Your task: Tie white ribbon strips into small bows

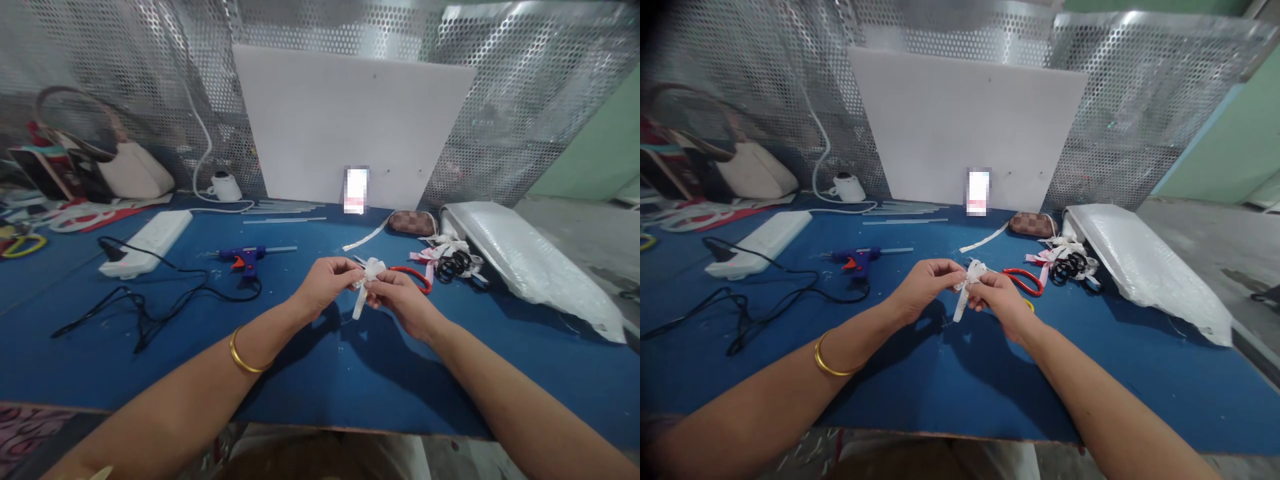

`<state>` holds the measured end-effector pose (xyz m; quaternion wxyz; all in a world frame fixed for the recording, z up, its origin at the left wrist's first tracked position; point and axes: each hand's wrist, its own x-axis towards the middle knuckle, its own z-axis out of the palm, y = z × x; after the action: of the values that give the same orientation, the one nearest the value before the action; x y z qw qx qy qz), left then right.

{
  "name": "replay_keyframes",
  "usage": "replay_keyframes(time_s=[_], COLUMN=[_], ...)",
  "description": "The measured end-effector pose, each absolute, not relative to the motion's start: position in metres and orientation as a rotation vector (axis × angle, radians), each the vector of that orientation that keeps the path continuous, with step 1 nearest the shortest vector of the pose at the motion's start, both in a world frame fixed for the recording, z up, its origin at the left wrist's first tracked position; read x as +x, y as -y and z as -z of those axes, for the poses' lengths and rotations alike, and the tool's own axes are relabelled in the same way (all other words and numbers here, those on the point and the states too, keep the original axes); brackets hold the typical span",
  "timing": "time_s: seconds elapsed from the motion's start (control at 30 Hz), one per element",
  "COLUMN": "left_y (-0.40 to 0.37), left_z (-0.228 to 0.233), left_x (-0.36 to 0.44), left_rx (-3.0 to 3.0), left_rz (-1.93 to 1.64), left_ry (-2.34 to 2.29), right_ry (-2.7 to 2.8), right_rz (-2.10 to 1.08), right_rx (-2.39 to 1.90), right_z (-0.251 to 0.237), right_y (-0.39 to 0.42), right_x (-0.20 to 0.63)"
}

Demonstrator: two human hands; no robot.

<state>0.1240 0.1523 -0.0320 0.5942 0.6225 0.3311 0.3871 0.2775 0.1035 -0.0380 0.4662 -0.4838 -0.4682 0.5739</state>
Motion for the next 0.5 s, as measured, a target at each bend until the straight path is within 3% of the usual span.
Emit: replay_keyframes(time_s=[0.37, 0.5], left_y=[-0.154, -0.1535], left_z=[0.0316, 0.034], left_x=[0.1217, 0.1221], left_rx=[1.529, 1.625], left_rz=[-0.897, -0.942], left_ry=[-0.81, -0.877], right_ry=[1.235, 1.364], right_rz=[-1.376, -1.213], right_rx=[-1.161, -1.271], right_z=[0.0372, 0.0414], right_y=[-0.1009, -0.1021], right_x=[0.2734, 0.272])
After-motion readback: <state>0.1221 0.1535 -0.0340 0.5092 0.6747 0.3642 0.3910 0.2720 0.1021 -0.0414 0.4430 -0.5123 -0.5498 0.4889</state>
